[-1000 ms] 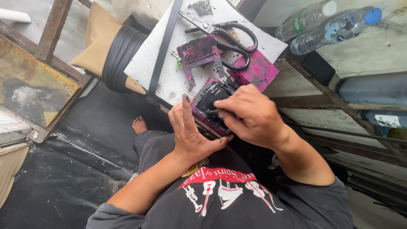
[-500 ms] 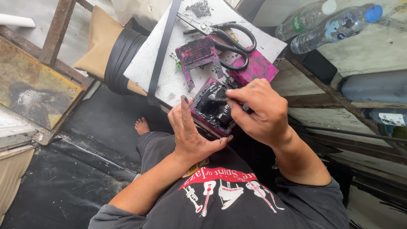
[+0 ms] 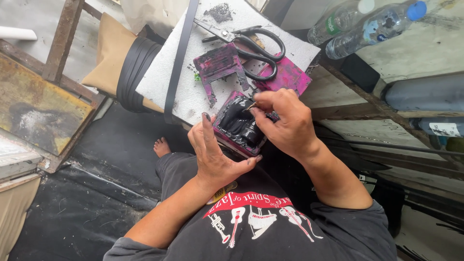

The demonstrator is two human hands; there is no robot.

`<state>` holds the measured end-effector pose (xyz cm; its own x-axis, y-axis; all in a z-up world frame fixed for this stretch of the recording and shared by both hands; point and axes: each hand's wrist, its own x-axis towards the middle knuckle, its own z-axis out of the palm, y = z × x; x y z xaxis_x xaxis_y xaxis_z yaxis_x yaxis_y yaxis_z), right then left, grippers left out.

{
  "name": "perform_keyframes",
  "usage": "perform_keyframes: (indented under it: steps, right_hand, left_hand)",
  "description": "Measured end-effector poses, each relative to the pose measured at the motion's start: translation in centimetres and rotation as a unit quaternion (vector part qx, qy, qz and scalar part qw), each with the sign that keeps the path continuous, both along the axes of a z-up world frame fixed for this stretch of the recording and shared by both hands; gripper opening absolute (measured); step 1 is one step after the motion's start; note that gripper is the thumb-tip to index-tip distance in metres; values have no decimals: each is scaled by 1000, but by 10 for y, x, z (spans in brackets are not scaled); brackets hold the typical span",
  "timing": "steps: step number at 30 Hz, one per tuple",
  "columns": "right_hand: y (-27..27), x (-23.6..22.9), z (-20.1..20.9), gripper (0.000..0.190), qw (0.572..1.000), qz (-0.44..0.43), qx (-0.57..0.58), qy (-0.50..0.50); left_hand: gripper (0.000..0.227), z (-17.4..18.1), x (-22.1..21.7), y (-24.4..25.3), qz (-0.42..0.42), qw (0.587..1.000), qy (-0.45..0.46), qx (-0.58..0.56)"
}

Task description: The person pours a dark liquid from a plastic bottle into a small container, then uses a water bottle to add water and stirs the mixture with a small stick. The person repeatedly adds water and stirs to blend the contents.

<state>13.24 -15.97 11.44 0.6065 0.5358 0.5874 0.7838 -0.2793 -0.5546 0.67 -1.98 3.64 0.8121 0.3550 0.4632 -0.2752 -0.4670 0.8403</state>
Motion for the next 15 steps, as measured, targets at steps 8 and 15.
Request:
perform_keyframes:
  steps: [8, 15]
  right_hand:
    - [-33, 17, 17, 13, 996, -81, 14, -28]
    - [-148, 134, -81, 88, 846, -484, 166, 148]
  left_hand:
    - [145, -7, -4, 0, -9, 1000, -8, 12]
    - [150, -8, -7, 0, 26, 997, 29, 71]
